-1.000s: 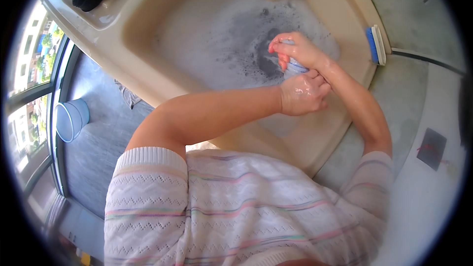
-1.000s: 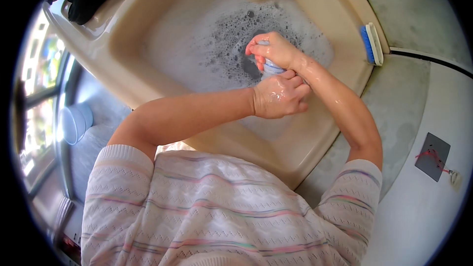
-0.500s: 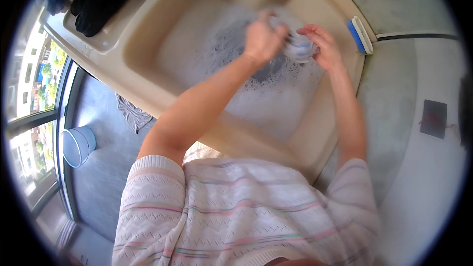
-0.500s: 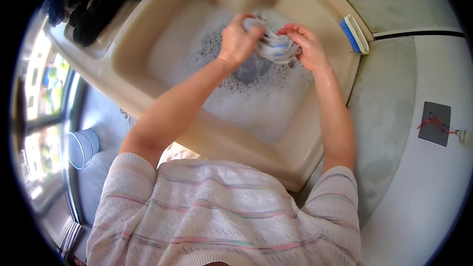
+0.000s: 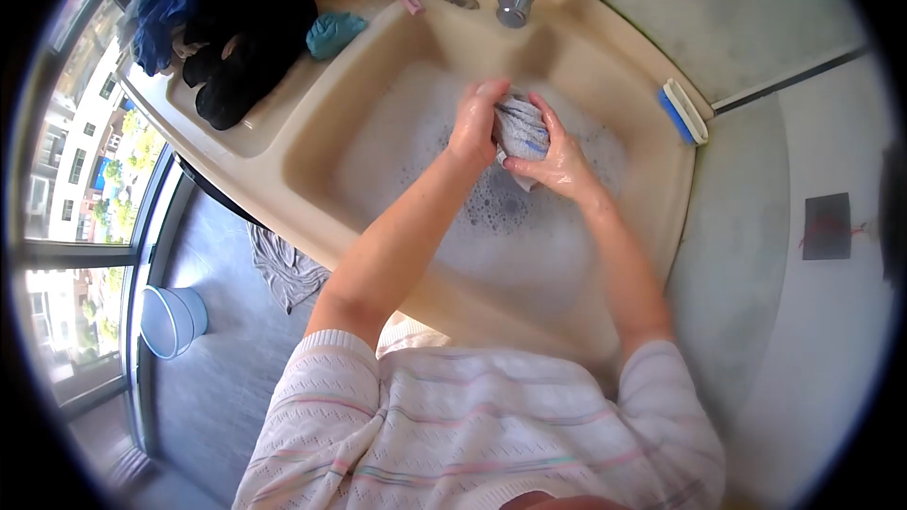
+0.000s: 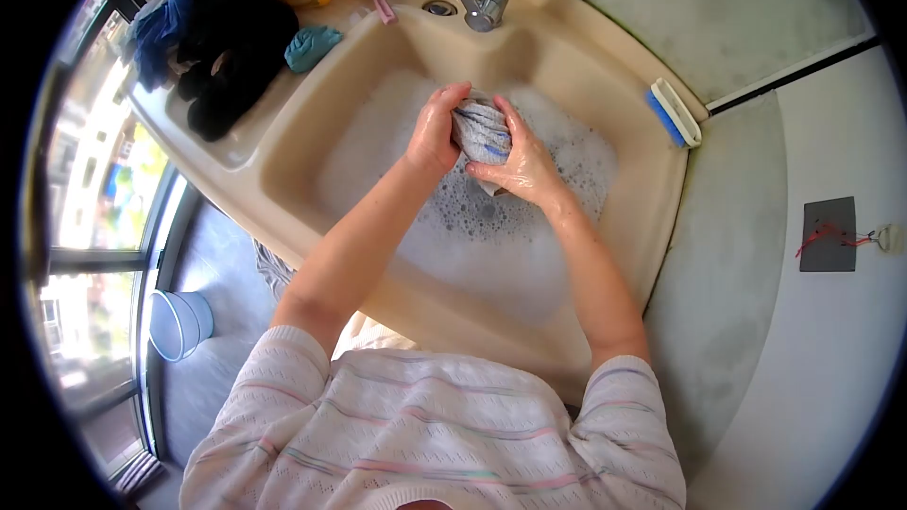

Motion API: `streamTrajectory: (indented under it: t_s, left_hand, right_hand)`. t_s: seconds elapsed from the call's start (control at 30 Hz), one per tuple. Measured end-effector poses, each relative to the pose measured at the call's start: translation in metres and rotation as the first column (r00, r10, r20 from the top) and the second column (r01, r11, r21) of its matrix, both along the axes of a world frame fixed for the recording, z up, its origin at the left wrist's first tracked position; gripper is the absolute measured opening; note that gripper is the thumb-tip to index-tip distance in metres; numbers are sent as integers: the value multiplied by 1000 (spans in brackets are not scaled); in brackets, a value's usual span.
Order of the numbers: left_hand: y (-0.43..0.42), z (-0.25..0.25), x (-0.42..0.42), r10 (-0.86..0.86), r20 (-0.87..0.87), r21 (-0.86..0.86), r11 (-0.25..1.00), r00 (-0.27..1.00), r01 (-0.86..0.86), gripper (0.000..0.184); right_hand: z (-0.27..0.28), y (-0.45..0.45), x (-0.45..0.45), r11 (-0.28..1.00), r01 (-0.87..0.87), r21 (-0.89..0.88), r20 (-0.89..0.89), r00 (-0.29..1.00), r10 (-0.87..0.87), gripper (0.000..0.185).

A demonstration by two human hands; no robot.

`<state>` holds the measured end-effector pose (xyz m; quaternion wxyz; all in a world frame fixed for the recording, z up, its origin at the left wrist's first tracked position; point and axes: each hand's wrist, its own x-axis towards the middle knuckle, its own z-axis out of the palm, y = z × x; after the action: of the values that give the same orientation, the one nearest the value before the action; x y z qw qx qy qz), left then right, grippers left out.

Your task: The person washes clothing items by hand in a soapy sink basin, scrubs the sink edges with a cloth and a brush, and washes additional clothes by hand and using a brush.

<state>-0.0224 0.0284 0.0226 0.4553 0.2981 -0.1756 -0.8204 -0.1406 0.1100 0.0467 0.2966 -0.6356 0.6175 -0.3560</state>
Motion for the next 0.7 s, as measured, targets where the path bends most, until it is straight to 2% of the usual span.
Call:
streamTrajectory:
  t_s: [0.03,0.07,0.17,0.2,0.23,0.3,0.33,0.37,0.4,0.47,0.5,0.53,0.57,0.63,0.7]
  left_hand:
    - [0,5,3,-2,68,-36,999,998,4,32]
    - [-1,12,7,-2,137,-70,997,991,12,36]
    - [-14,17,20,-8,137,-12,1000,991,10,44]
    - [-17,21,27,-27,15,12,1000,1000,27,48]
    - [-12,26,29,30,-239,-8,999,971,-33,49]
    - [-20,-23,28,42,85,-288,958,996,-16,46]
    - [-22,-40,28,79,272,-407,913,959,41,45]
    - [-20,-42,29,110,497,-489,855,861,173,44]
    - [-17,-45,27,167,684,-524,789,710,320,43]
    - [-9,-47,19,335,890,-455,652,308,607,41]
    - [-4,-50,13,426,901,-350,593,87,725,40]
    - [1,-52,7,526,842,-219,540,-122,813,39]
    - [7,-53,3,586,777,-130,505,-229,853,37]
    - [16,-50,-4,641,718,-57,442,-271,895,35]
    - [26,-48,-7,666,713,-74,381,-218,921,34]
  right_hand:
    - [0,-2,3,997,36,61,69,997,-41,86]
    - [2,-7,6,995,-2,104,320,947,-31,78]
    - [24,-20,16,981,-89,172,650,759,-45,70]
    - [39,-22,28,978,-127,164,737,675,-36,58]
    - [43,-25,41,974,-140,180,738,673,-39,57]
    - [47,-30,70,963,-168,211,742,669,-46,55]
    - [49,-30,85,980,-151,128,436,896,81,54]
    - [49,-27,99,985,-168,40,54,985,165,52]
    - [50,-23,108,976,-216,-36,-342,920,192,51]
    - [56,-12,118,864,-483,-144,-568,755,327,50]
    - [60,-7,121,777,-608,-165,-673,645,362,50]
    - [64,-3,123,794,-604,-64,-651,629,426,49]
    - [71,-3,124,809,-586,52,-658,589,469,50]
    - [84,-12,125,806,-526,272,-658,510,554,52]
    - [68,-31,120,804,-490,338,-560,582,590,48]
